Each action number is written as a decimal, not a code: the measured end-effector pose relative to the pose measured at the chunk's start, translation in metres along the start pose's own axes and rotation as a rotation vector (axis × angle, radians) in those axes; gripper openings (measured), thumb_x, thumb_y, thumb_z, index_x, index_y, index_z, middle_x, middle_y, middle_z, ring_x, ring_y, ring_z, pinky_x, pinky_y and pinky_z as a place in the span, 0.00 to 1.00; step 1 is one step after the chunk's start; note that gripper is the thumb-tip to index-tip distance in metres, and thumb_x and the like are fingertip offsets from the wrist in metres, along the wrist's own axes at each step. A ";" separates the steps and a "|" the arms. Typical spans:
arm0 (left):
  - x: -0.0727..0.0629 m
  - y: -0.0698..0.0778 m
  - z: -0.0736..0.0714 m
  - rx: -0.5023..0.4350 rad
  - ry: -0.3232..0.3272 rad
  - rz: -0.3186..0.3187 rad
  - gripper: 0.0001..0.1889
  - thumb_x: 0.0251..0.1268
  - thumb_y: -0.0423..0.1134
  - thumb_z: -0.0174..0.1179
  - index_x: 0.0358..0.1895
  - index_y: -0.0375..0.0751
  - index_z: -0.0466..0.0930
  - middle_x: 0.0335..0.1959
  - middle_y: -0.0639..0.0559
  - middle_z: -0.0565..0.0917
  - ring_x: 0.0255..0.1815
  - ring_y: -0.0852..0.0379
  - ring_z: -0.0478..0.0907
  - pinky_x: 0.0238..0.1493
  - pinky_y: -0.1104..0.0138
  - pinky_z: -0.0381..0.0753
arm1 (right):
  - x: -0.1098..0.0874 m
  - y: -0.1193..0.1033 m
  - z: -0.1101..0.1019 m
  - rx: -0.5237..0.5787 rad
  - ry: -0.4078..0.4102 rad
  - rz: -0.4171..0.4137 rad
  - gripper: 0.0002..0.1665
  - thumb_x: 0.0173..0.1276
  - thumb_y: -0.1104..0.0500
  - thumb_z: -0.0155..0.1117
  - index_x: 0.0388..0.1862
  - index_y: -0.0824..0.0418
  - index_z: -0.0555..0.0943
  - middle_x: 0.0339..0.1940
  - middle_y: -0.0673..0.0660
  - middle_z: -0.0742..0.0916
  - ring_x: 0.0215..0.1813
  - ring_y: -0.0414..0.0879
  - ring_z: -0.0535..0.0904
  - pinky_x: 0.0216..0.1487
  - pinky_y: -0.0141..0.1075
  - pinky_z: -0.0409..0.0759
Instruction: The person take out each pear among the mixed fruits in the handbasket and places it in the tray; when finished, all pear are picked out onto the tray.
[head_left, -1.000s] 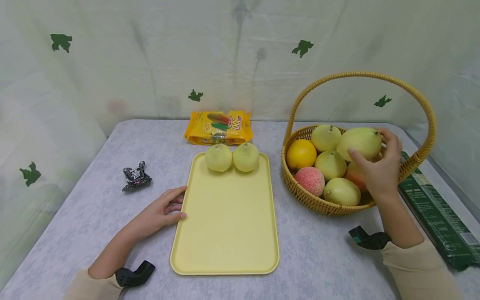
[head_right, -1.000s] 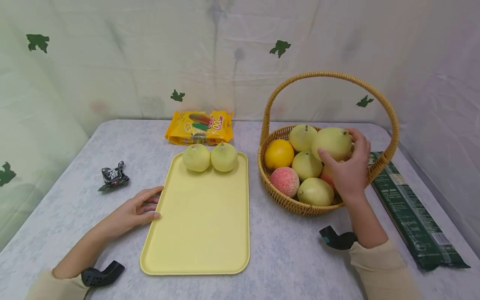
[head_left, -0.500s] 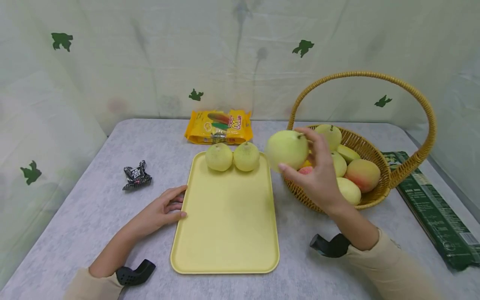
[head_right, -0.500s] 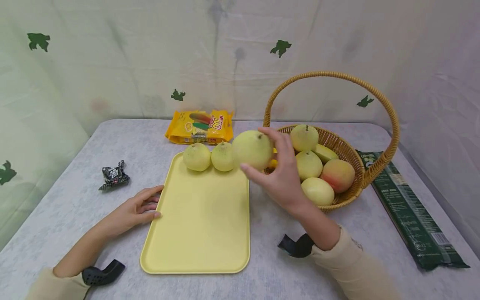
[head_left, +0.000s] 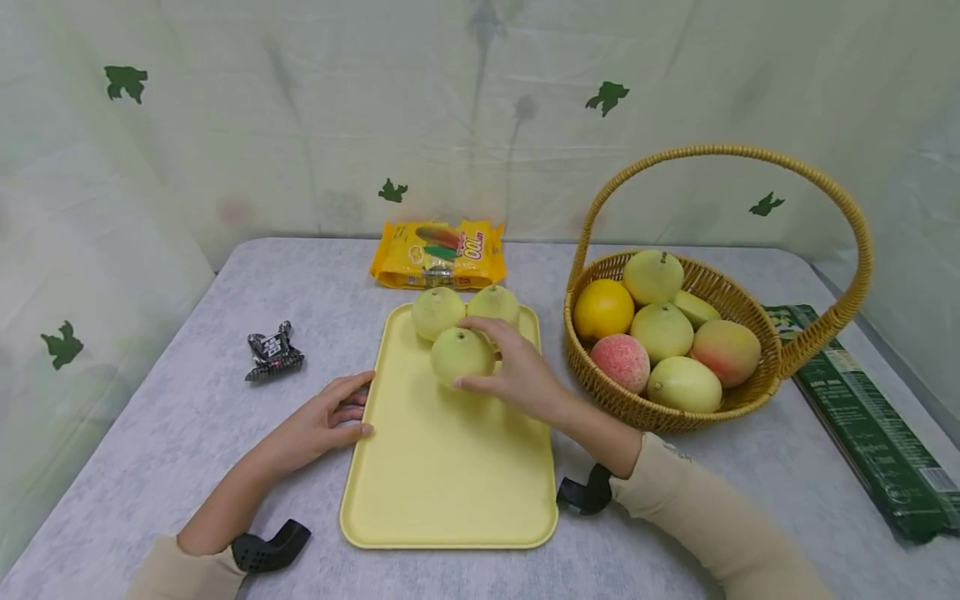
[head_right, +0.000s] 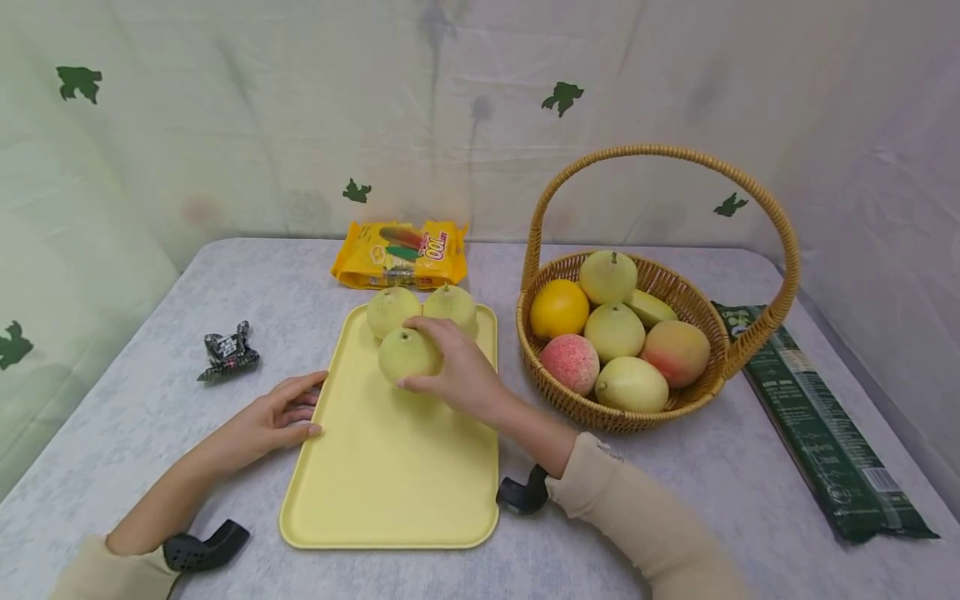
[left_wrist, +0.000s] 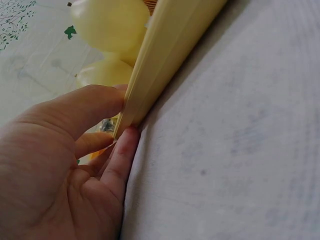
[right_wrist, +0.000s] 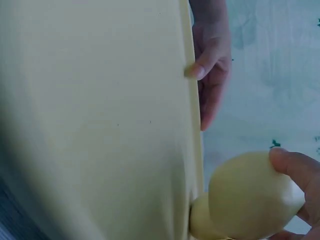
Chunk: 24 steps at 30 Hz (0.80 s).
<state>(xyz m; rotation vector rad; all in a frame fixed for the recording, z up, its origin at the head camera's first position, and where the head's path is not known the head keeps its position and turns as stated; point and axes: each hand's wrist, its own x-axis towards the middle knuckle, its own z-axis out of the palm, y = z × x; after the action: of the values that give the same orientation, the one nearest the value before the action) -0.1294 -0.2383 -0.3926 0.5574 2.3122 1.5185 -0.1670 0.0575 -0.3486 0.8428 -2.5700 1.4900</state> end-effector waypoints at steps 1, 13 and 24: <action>0.000 0.000 0.000 -0.002 0.001 -0.001 0.40 0.57 0.37 0.62 0.68 0.33 0.49 0.58 0.38 0.59 0.53 0.51 0.64 0.52 0.76 0.69 | 0.001 0.002 0.002 -0.015 -0.022 0.004 0.40 0.46 0.58 0.75 0.60 0.57 0.69 0.58 0.52 0.73 0.58 0.42 0.66 0.54 0.35 0.70; 0.000 -0.001 -0.001 -0.018 -0.006 0.014 0.39 0.57 0.35 0.61 0.68 0.32 0.48 0.59 0.37 0.58 0.54 0.53 0.64 0.52 0.76 0.69 | 0.012 0.016 0.010 0.093 -0.150 0.082 0.40 0.50 0.62 0.71 0.62 0.59 0.64 0.61 0.54 0.69 0.58 0.46 0.66 0.48 0.34 0.74; 0.001 -0.001 0.001 -0.011 -0.003 0.012 0.39 0.57 0.35 0.61 0.68 0.32 0.48 0.58 0.38 0.59 0.53 0.55 0.64 0.51 0.76 0.69 | 0.011 0.011 0.007 0.110 -0.230 0.108 0.44 0.56 0.59 0.67 0.69 0.55 0.57 0.66 0.58 0.61 0.60 0.53 0.64 0.51 0.37 0.74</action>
<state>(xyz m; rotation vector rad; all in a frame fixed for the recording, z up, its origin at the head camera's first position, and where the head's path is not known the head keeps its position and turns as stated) -0.1298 -0.2374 -0.3935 0.5708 2.3003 1.5340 -0.1800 0.0511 -0.3582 0.9540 -2.7576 1.6688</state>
